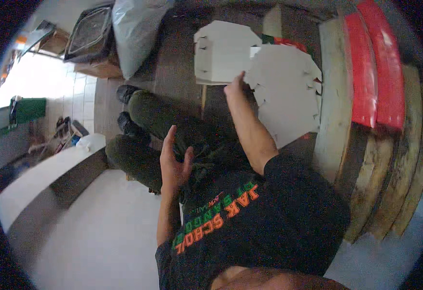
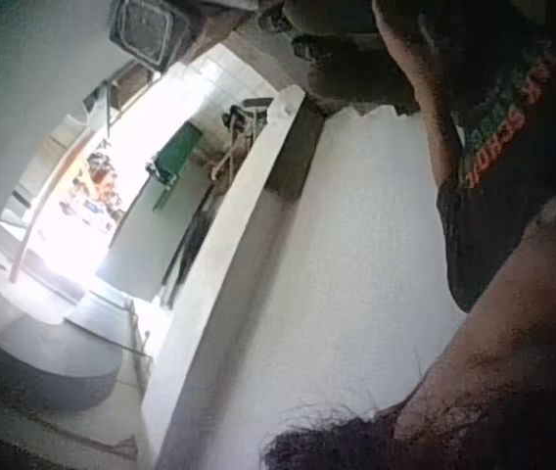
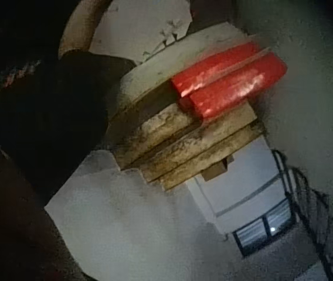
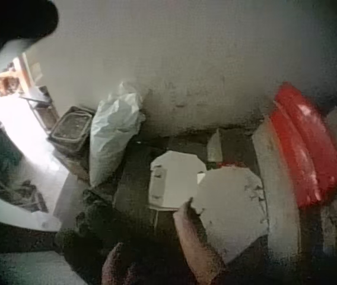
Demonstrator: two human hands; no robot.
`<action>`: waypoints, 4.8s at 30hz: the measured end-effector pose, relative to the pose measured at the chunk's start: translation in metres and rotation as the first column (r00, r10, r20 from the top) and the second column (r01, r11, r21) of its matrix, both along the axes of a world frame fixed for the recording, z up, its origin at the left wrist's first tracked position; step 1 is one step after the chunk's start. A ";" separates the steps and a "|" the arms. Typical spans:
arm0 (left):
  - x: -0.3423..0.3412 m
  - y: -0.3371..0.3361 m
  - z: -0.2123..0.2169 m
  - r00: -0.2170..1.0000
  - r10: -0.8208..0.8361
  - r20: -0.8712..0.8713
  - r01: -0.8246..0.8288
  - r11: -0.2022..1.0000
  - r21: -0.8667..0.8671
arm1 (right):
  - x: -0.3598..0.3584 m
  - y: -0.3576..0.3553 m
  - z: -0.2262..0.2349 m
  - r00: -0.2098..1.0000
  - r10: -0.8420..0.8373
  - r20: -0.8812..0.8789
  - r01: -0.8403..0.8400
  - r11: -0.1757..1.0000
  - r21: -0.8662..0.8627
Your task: Assembling various pieces of cardboard into food delivery boxes while sitting on a staircase.
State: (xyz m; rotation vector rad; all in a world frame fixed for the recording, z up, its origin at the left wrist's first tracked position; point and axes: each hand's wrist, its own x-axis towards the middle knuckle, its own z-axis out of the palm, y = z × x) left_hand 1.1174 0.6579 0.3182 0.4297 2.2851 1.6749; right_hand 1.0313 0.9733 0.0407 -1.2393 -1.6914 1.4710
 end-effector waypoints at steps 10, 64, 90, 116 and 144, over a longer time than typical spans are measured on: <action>-0.038 0.084 -0.044 0.900 -0.173 0.399 0.032 0.941 0.336 | 0.127 -0.060 0.218 0.745 0.659 -0.102 -0.634 0.747 0.199; 0.046 -0.216 -0.031 0.931 0.355 0.085 -0.364 0.881 0.302 | -0.076 -0.178 0.321 0.057 0.937 0.346 -0.844 -0.140 0.517; 0.079 -0.234 -0.004 0.624 0.662 -0.415 -0.688 0.717 0.108 | -0.028 -0.177 0.265 -0.364 0.782 -0.506 -0.926 -0.247 0.285; 0.103 -0.182 -0.046 0.359 0.829 0.430 -0.932 0.347 0.109 | -0.034 -0.228 0.294 0.095 0.941 0.325 -0.985 0.136 -0.106; 0.068 -0.132 -0.030 0.745 0.650 0.150 -0.667 0.722 0.182 | 0.022 -0.310 0.301 -0.253 0.897 0.364 -0.945 -0.309 0.105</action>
